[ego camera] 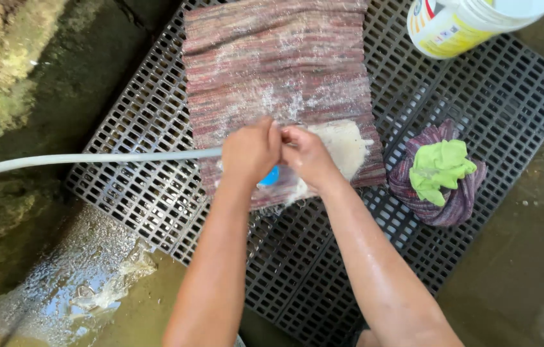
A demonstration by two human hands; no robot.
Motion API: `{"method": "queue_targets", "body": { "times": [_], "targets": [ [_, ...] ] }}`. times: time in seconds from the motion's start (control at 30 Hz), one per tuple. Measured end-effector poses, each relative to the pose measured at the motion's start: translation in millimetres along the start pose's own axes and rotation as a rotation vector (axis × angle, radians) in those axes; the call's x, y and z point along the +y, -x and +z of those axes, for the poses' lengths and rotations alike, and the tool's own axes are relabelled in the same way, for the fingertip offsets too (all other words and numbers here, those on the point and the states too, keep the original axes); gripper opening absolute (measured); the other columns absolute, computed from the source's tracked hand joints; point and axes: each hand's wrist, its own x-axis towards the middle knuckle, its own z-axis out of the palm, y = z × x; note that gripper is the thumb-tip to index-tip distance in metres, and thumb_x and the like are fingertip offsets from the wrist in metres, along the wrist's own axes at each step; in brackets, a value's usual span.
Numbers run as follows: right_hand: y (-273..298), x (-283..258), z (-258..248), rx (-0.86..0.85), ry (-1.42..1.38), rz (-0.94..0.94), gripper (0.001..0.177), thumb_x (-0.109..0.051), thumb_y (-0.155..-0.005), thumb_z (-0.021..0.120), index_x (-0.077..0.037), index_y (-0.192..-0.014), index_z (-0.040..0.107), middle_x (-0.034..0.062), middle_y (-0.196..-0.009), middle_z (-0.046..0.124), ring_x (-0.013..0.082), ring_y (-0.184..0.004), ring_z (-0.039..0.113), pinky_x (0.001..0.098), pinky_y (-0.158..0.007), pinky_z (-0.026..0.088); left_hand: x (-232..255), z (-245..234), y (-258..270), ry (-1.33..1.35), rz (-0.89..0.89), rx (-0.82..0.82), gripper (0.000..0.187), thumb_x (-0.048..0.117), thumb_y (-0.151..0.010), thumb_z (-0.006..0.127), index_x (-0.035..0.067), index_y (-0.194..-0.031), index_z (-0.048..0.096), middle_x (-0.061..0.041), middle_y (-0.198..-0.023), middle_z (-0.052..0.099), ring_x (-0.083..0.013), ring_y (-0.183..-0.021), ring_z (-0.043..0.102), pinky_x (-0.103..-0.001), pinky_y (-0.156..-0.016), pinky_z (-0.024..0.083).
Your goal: Washing a rug with soap and a brush on an outdoor plastic grate.
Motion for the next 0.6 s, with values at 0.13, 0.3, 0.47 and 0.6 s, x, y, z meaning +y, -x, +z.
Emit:
{"method": "queue_targets", "body": {
  "times": [0.13,0.3,0.47,0.6],
  "targets": [
    [-23.2,7.2,4.1,0.255,-0.281,-0.075,0.019,-0.015,-0.100,0.063,-0.004,-0.115,0.066,0.0046,-0.109,0.071,0.0128,-0.095,0.069,0.0299,-0.079,0.058,19.2,-5.0,-26.1,-0.061,-0.053,0.132,0.038,0.042,-0.102,0.046,0.014,-0.099,0.071,-0.019,-0.095,0.075,-0.0422,-0.089,0.070,-0.057,-0.080,0.054],
    [-37.1,62.7,8.9,0.330,-0.217,0.042,0.020,-0.018,-0.102,0.062,-0.002,-0.113,0.066,0.0054,-0.104,0.072,0.0127,-0.089,0.068,0.0291,-0.076,0.058,-49.3,57.2,-42.6,-0.099,-0.072,0.039,0.039,0.041,-0.100,0.048,0.010,-0.097,0.072,-0.021,-0.099,0.073,-0.0430,-0.091,0.069,-0.057,-0.084,0.052],
    [-18.3,74.7,-12.2,0.371,-0.085,0.011,0.025,-0.014,-0.097,0.067,-0.002,-0.118,0.068,0.0065,-0.108,0.074,0.0123,-0.090,0.068,0.0268,-0.074,0.055,-34.4,83.1,-28.8,-0.149,0.047,0.263,0.031,0.035,-0.090,0.060,0.007,-0.093,0.073,-0.018,-0.101,0.073,-0.0424,-0.097,0.068,-0.056,-0.081,0.052],
    [-6.6,38.3,-63.3,0.591,0.010,-0.138,0.028,-0.010,-0.096,0.070,0.001,-0.121,0.069,0.0099,-0.110,0.074,0.0154,-0.094,0.067,0.0282,-0.080,0.054,41.5,91.0,-47.2,0.161,0.079,0.241,0.027,0.029,-0.096,0.062,0.006,-0.105,0.074,-0.021,-0.106,0.071,-0.0423,-0.094,0.068,-0.052,-0.081,0.053]
  ]
}}
